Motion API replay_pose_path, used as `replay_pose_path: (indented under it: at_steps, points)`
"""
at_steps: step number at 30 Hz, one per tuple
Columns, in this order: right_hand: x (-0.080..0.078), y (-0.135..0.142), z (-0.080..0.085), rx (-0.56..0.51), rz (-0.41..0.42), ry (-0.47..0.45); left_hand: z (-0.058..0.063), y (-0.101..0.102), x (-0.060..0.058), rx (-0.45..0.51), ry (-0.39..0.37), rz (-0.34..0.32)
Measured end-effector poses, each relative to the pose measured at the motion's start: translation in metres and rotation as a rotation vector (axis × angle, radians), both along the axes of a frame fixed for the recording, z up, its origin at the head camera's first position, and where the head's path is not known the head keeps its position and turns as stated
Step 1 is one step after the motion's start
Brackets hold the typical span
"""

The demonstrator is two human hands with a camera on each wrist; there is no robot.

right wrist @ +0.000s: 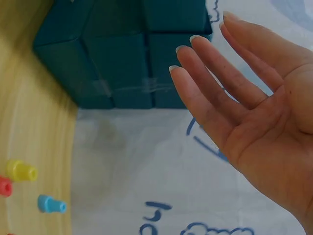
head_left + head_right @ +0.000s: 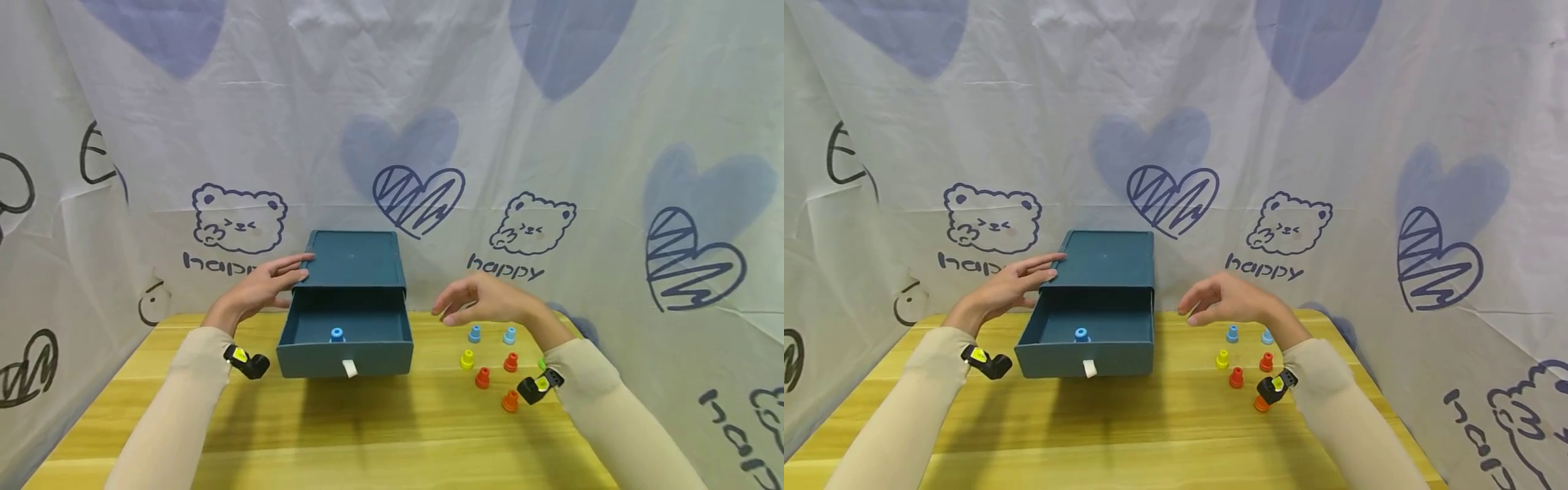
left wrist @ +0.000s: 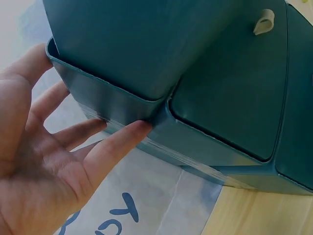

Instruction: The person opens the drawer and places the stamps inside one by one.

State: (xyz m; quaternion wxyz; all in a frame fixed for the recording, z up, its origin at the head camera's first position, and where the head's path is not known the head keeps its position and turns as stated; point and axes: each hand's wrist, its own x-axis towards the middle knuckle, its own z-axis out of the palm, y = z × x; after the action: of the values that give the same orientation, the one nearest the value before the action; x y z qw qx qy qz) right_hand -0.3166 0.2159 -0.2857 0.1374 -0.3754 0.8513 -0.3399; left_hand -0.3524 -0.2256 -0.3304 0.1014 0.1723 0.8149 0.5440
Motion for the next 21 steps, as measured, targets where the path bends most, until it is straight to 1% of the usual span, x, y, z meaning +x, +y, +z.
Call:
replay_pose_path:
  at_steps: [7,12,15,21]
  points:
    - [-0.002,0.019,-0.020,0.004,-0.024,-0.025,0.006,0.005,0.001,-0.025,0.013,-0.002]
    - [-0.002,0.028,-0.034,0.010,-0.040,-0.043,0.010,0.008,0.001,-0.071,0.023,0.010]
    - [-0.002,0.033,-0.040,0.003,-0.047,-0.060,0.011,0.009,0.001,-0.080,0.027,0.015]
    - [-0.001,0.044,-0.052,-0.015,-0.058,-0.082,0.008,0.007,0.002,-0.070,0.024,0.016]
